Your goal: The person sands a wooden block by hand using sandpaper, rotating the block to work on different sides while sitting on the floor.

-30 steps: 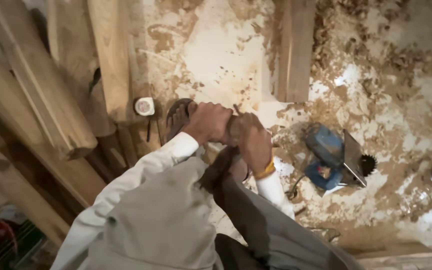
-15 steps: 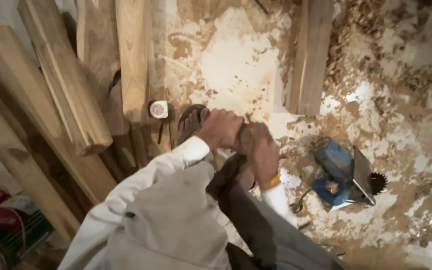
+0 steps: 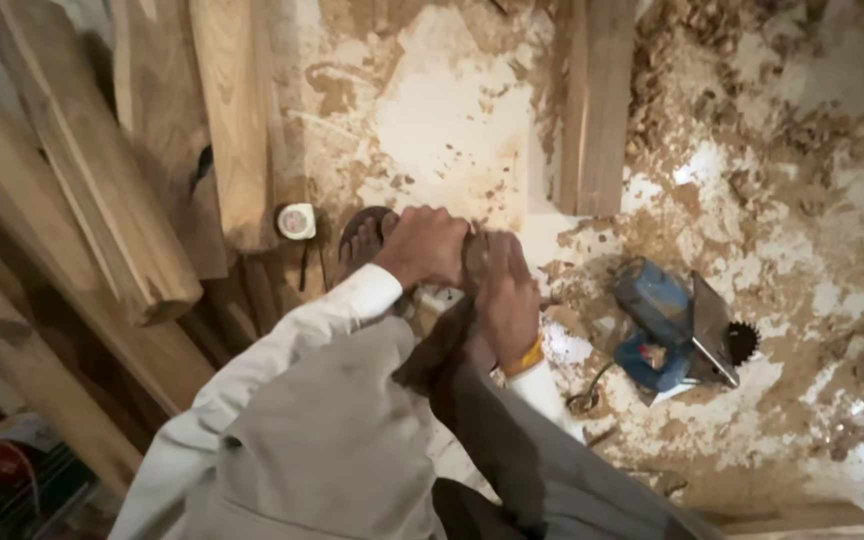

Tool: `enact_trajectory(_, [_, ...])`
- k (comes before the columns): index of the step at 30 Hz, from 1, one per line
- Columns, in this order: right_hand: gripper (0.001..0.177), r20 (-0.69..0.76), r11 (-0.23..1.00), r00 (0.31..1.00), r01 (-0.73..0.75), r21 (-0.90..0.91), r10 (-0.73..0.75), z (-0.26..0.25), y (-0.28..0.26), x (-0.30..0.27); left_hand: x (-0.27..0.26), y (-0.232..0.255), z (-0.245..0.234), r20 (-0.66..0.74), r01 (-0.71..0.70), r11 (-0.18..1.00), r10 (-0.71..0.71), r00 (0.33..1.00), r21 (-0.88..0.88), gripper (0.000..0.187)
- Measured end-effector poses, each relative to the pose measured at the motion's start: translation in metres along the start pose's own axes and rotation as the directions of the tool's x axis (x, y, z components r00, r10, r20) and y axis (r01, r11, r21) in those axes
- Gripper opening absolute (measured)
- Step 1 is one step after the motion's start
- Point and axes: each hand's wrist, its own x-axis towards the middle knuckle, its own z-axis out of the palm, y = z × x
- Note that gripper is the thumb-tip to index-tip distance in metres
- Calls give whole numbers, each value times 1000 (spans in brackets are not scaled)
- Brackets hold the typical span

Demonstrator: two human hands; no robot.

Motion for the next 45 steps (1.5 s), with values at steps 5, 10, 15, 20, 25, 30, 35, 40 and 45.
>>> enact_trajectory(5, [47, -91, 992, 988, 118, -39, -121, 7, 13, -11, -5, 0, 8, 14, 39, 999, -39, 999, -14, 52])
enact_trajectory(10, [37, -39, 990, 989, 139, -10, -139, 5, 13, 10, -5, -2, 14, 8, 20, 999, -20, 1000, -26, 56])
enact_trajectory(15, [40, -109, 996, 994, 19, 82, -10, -8, -9, -16, -6, 6, 3, 50, 69, 998, -69, 996, 5, 54])
enact_trajectory(20, [25, 135, 990, 981, -138, 3, 136, 8, 17, 1, -15, 14, 3, 53, 47, 999, -46, 997, -11, 55])
enact_trajectory(25, [37, -113, 997, 991, 74, 9, -72, -9, -6, -4, -15, 12, 0, -18, -2, 1000, 3, 1000, 19, 52])
enact_trajectory(30, [37, -37, 998, 999, -8, 63, 10, -23, -14, -6, -14, 20, -10, 70, 38, 999, -38, 997, 1, 66])
enact_trajectory(35, [45, 144, 978, 977, -174, 111, 157, -19, -6, -5, -19, 15, -10, 8, 12, 1000, -12, 1000, -22, 68])
enact_trajectory(40, [56, -88, 997, 995, 54, 53, -50, -29, -14, -23, -18, 25, -15, 140, 98, 985, -118, 983, 140, 62])
enact_trajectory(45, [29, -175, 881, 942, -187, 435, 286, -35, -15, -98, -25, 26, -10, 25, -23, 995, 21, 999, 94, 77])
